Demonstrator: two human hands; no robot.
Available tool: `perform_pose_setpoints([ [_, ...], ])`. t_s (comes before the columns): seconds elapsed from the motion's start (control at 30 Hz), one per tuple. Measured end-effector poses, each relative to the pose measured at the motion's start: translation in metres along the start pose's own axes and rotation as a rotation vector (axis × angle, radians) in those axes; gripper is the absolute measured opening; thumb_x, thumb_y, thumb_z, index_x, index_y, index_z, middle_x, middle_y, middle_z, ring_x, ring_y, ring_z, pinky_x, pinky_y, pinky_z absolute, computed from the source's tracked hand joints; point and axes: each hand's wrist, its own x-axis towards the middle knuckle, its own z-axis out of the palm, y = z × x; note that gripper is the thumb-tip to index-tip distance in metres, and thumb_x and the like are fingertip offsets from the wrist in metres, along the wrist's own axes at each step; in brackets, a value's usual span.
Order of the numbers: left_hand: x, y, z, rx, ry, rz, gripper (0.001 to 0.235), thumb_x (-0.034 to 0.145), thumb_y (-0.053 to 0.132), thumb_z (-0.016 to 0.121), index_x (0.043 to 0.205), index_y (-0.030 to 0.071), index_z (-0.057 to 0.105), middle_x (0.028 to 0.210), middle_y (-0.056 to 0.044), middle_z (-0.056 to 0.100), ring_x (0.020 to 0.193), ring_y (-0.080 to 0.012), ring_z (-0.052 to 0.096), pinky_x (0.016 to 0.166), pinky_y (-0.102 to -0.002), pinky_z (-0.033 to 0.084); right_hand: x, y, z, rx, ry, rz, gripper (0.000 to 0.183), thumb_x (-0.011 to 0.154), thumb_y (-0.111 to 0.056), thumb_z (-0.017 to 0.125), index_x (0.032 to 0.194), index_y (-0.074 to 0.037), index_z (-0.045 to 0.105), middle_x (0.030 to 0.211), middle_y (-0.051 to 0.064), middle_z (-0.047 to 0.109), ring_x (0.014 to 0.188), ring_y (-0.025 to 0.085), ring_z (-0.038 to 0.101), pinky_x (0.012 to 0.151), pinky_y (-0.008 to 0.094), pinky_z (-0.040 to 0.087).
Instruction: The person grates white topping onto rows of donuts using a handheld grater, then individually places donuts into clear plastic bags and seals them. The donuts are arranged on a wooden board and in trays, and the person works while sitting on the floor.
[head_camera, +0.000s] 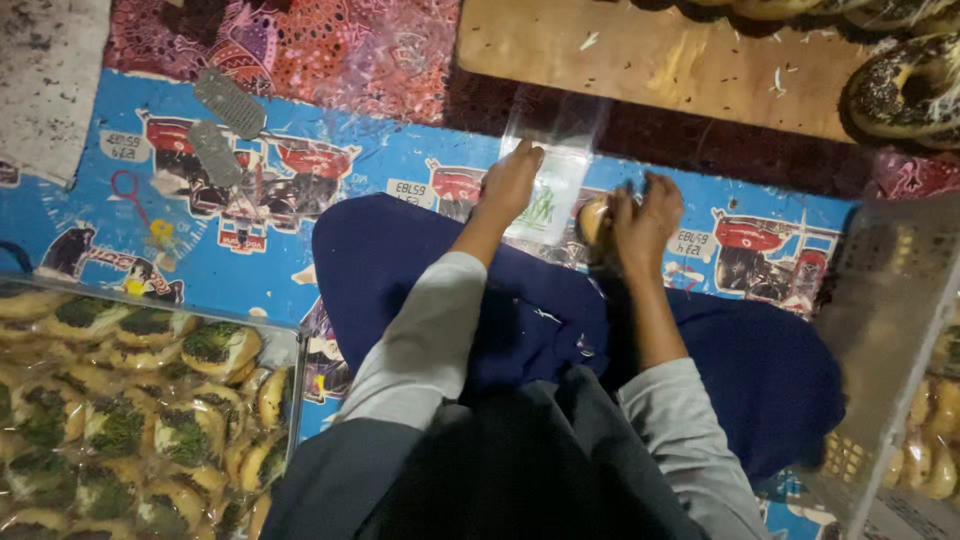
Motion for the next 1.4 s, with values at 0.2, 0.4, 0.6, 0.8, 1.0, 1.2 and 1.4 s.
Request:
perform_pose_setpoints([
  [0.2,0.0,0.001,-0.013,-0.049,0.162,0.084,0.038,0.077,-0.009,0.056,0.113,0.002,0.061,0.122,-0.02,0.062,0.096,-0.0424,0.068,0.075,-0.052,0.056,0.035,-0.043,0.036,0.184,-0.087,-0.028,0.055,0.101,-0.031,0.071,0.139,0.006,0.055,0.146,0.033,0.047,0.137,0.05,0.044,0.116,0.052,0.035],
  [0.4,-0.017,0.039,-0.051,-0.021,0.148,0.09,0.026,0.091,0.0,0.065,0.114,0.013,0.065,0.129,-0.013,0.064,0.097,-0.0379,0.072,0.081,-0.049,0.058,0.066,-0.065,0.023,0.268,-0.271,0.113,0.061,0.091,-0.036,0.08,0.126,0.009,0.058,0.124,0.03,0.063,0.115,0.041,0.062,0.096,0.045,0.049],
  [0.6,-0.034,0.088,-0.129,-0.4,0.642,0.093,0.066,0.077,0.014,0.08,0.133,0.0,0.049,0.13,-0.028,0.054,0.089,-0.0366,0.069,0.065,-0.036,0.059,0.065,-0.111,-0.018,0.452,-0.432,-0.049,0.015,0.093,-0.01,0.074,0.104,0.0,0.076,0.102,0.014,0.078,0.096,0.025,0.074,0.085,0.035,0.056],
  [0.8,-0.028,0.087,-0.163,-0.782,0.683,-0.208,0.045,0.092,-0.004,0.065,0.134,0.005,0.052,0.1,-0.011,0.075,0.081,-0.0211,0.076,0.068,-0.03,0.059,0.042,-0.188,-0.083,0.244,0.031,-0.451,0.03,0.085,-0.005,0.078,0.112,0.006,0.071,0.116,0.023,0.069,0.107,0.04,0.067,0.092,0.042,0.054],
  [1.0,-0.068,0.125,-0.177,-0.543,0.665,0.149,0.03,0.094,0.002,0.074,0.119,0.017,0.064,0.11,-0.009,0.076,0.091,-0.0176,0.075,0.078,-0.028,0.06,0.019,-0.203,-0.096,0.295,-0.185,-0.43,0.049,0.105,-0.003,0.069,0.15,-0.006,0.051,0.156,0.02,0.05,0.145,0.039,0.053,0.122,0.044,0.046],
  [1.2,-0.062,0.126,-0.204,-1.607,0.645,0.199,0.05,0.096,0.017,0.066,0.141,0.02,0.045,0.142,-0.007,0.052,0.129,-0.0215,0.055,0.106,-0.036,0.05,0.045,-0.204,-0.074,0.258,-0.236,-0.646,0.062,0.102,-0.005,0.072,0.156,-0.003,0.042,0.163,0.027,0.036,0.146,0.047,0.046,0.12,0.048,0.043],
  [1.4,0.022,0.045,-0.193,-2.29,0.334,-0.07,0.04,0.099,0.006,0.063,0.138,-0.001,0.053,0.133,-0.02,0.062,0.122,-0.0313,0.062,0.11,-0.046,0.049,0.081,-0.219,-0.085,0.236,-0.424,-0.749,0.05,0.088,-0.005,0.08,0.135,-0.016,0.067,0.138,0.013,0.063,0.119,0.034,0.068,0.107,0.043,0.056],
])
